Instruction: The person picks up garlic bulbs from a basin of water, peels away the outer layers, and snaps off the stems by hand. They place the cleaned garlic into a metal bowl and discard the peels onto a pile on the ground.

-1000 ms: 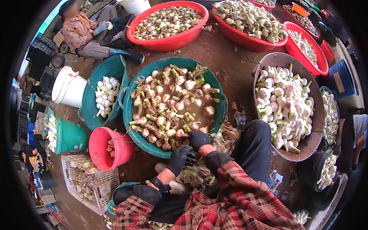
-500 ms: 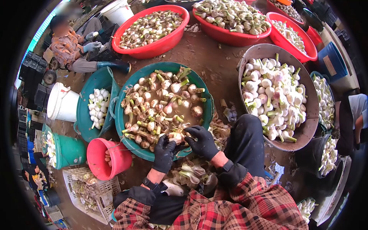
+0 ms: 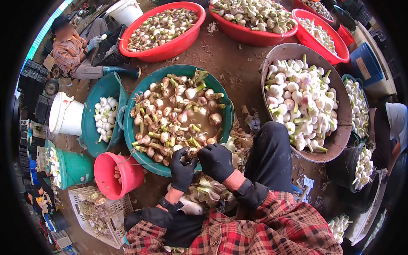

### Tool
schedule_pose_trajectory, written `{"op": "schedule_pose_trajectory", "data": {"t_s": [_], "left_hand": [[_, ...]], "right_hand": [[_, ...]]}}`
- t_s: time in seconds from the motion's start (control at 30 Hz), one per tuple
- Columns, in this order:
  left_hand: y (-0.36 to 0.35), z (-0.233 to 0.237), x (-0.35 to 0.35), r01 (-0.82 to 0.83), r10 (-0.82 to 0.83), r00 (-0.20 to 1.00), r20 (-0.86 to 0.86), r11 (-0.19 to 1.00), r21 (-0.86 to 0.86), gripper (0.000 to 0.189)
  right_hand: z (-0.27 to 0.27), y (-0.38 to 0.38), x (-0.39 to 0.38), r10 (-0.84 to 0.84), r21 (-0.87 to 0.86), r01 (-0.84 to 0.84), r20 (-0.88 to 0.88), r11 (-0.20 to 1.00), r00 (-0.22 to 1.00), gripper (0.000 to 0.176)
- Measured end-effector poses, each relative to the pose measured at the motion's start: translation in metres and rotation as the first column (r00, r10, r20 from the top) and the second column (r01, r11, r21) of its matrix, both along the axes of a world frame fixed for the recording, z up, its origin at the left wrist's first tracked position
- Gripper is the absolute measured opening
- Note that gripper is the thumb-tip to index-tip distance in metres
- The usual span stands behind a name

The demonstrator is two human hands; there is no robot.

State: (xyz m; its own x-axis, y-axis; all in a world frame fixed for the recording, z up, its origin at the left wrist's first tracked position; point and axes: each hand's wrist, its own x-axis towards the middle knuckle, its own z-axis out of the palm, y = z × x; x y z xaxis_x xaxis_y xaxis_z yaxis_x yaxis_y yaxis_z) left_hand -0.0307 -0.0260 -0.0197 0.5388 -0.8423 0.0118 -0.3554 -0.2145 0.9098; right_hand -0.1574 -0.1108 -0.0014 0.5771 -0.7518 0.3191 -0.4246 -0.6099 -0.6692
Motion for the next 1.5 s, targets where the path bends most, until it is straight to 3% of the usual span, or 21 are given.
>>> {"op": "schedule_pose_trajectory", "data": {"t_s": [0.27, 0.33, 0.37, 0.43, 0.47, 0.53, 0.67, 0.73, 0.8, 0.87, 0.93, 1.0, 1.17, 1.23, 1.27, 1.33, 1.4, 1.47, 1.5], "left_hand": [[0.002, -0.008, 0.002, 0.043, -0.040, 0.995, 0.091, 0.999, -0.033, 0.040], [0.002, -0.009, 0.006, 0.107, -0.106, 0.993, 0.047, 0.994, -0.034, 0.036], [0.002, -0.009, 0.008, 0.109, -0.107, 0.993, 0.047, 0.993, -0.035, 0.036], [0.001, -0.002, 0.010, 0.170, -0.169, 0.973, -0.159, 0.985, -0.006, 0.032], [0.001, 0.002, 0.011, 0.172, -0.171, 0.972, -0.159, 0.985, -0.006, 0.032], [-0.002, 0.013, 0.011, 0.226, -0.215, 0.930, -0.298, 0.974, 0.002, 0.030], [0.003, 0.023, 0.016, 0.284, -0.259, 0.826, -0.501, 0.958, -0.027, 0.033], [0.002, 0.040, 0.018, 0.262, -0.189, 0.595, -0.781, 0.965, -0.033, 0.035], [0.001, 0.030, 0.018, 0.230, -0.209, 0.652, -0.729, 0.971, -0.073, 0.036], [-0.002, 0.029, 0.016, 0.208, -0.184, 0.770, -0.611, 0.978, -0.032, 0.036], [-0.003, 0.021, 0.012, 0.162, -0.145, 0.770, -0.621, 0.986, -0.029, 0.036], [-0.002, 0.017, 0.008, 0.138, -0.139, 0.899, -0.415, 0.990, -0.032, 0.034], [0.003, 0.005, 0.008, 0.160, -0.156, 0.937, -0.313, 0.987, -0.013, 0.035], [0.003, 0.011, 0.010, 0.207, -0.201, 0.944, -0.262, 0.978, -0.002, 0.037], [0.004, 0.014, 0.013, 0.285, -0.284, 0.925, -0.251, 0.958, -0.035, 0.038], [0.005, 0.023, 0.017, 0.363, -0.369, 0.899, -0.236, 0.929, -0.069, 0.039], [0.004, 0.035, 0.019, 0.387, -0.308, 0.607, -0.732, 0.920, -0.066, 0.039], [0.003, 0.034, 0.022, 0.430, -0.351, 0.573, -0.740, 0.898, -0.092, 0.037], [0.002, 0.037, 0.019, 0.326, -0.250, 0.507, -0.825, 0.942, -0.086, 0.037]], "right_hand": [[-0.007, 0.003, -0.002, 0.014, 0.011, -0.015, 0.026, 1.000, 1.000, 0.015], [-0.011, 0.005, -0.002, -0.043, 0.201, 0.018, 0.119, 0.979, 0.992, 0.019], [-0.011, 0.005, -0.003, -0.044, 0.200, 0.020, 0.118, 0.980, 0.992, 0.019], [-0.010, 0.005, -0.005, -0.067, 0.326, 0.021, 0.130, 0.945, 0.989, 0.016], [-0.009, 0.005, -0.006, -0.069, 0.326, 0.023, 0.130, 0.945, 0.989, 0.016], [-0.004, 0.003, -0.009, -0.125, 0.508, 0.045, 0.125, 0.860, 0.984, 0.012], [-0.024, -0.017, -0.027, -0.269, 0.507, 0.233, -0.001, 0.830, 0.963, 0.015], [-0.038, -0.030, -0.041, -0.322, 0.460, 0.304, -0.041, 0.834, 0.946, 0.015], [-0.034, -0.031, -0.045, -0.310, 0.436, 0.281, -0.006, 0.855, 0.951, 0.015], [-0.006, -0.025, -0.038, -0.179, 0.524, 0.083, 0.135, 0.848, 0.975, 0.016], [0.009, -0.017, -0.031, -0.124, 0.559, -0.005, 0.192, 0.829, 0.974, 0.016], [0.016, -0.008, -0.021, 0.016, 0.339, -0.071, 0.164, 0.938, 0.986, 0.016], [0.002, -0.001, -0.018, -0.002, 0.229, -0.010, 0.050, 0.973, 0.999, 0.013], [0.000, 0.001, -0.019, -0.108, 0.383, 0.053, 0.124, 0.922, 0.986, 0.012], [-0.007, -0.004, -0.022, -0.107, 0.382, 0.053, 0.121, 0.923, 0.987, 0.012], [-0.029, -0.022, -0.036, -0.302, 0.382, 0.263, 0.043, 0.886, 0.952, 0.011], [-0.041, -0.039, -0.055, -0.303, 0.211, 0.340, -0.190, 0.916, 0.934, 0.009], [-0.048, -0.044, -0.067, -0.253, 0.239, 0.318, -0.266, 0.917, 0.930, 0.012], [-0.040, -0.046, -0.069, -0.188, 0.248, 0.227, -0.171, 0.942, 0.967, 0.016]]}}
